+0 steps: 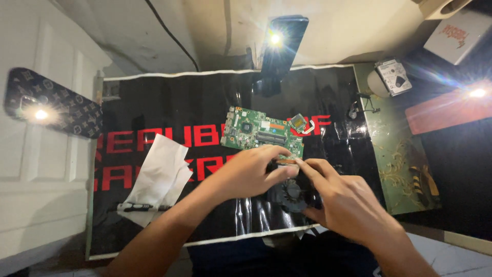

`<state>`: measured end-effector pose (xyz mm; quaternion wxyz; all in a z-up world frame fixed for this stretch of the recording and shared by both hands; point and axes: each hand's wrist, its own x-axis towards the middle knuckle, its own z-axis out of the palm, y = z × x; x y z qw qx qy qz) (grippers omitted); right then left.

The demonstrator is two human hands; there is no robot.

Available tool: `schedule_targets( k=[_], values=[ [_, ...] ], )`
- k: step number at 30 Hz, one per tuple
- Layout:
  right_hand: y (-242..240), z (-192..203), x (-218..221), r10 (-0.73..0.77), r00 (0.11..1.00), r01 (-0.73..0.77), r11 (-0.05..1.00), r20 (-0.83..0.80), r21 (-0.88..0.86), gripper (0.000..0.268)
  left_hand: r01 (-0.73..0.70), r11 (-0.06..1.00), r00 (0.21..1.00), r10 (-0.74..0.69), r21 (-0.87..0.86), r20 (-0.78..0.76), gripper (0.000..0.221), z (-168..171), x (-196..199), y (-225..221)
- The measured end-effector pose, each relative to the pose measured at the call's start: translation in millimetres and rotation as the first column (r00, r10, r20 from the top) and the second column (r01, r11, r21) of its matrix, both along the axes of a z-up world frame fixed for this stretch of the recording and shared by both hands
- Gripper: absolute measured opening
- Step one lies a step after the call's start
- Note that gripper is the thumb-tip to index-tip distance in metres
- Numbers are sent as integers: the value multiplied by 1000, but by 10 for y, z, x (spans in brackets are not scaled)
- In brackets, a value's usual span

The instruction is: Installing a cooling fan assembly onto a laptop motherboard, including applying thermal paste and positioning the heatsink.

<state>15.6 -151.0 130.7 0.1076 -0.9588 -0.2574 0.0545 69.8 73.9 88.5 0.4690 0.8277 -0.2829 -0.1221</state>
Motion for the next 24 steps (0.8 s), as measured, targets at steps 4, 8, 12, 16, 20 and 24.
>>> schedule_targets(
  k=[4,8,12,16,20,24],
  values=[
    [189,-71,107,17,999,-20,996,31,88,93,216,973,941,-230,83,248,106,74,51,260],
    [354,-339,189,31,981,-26,999,191,-31,93,72,942,849,-230,327,476,116,-51,49,334],
    [495,-523,259,88,925,-3,974,369,-226,98,-34,900,788,-243,434,566,118,-131,56,368],
    [548,-506,196,82,906,5,979,416,-204,97,-47,883,775,-262,466,575,116,-254,125,417],
    [251,-233,24,-82,912,62,996,401,62,63,-46,891,821,-224,451,526,109,-302,206,547],
    [-424,-797,-57,-508,821,473,861,261,187,18,-27,909,883,-174,416,436,103,-341,317,667]
  ],
)
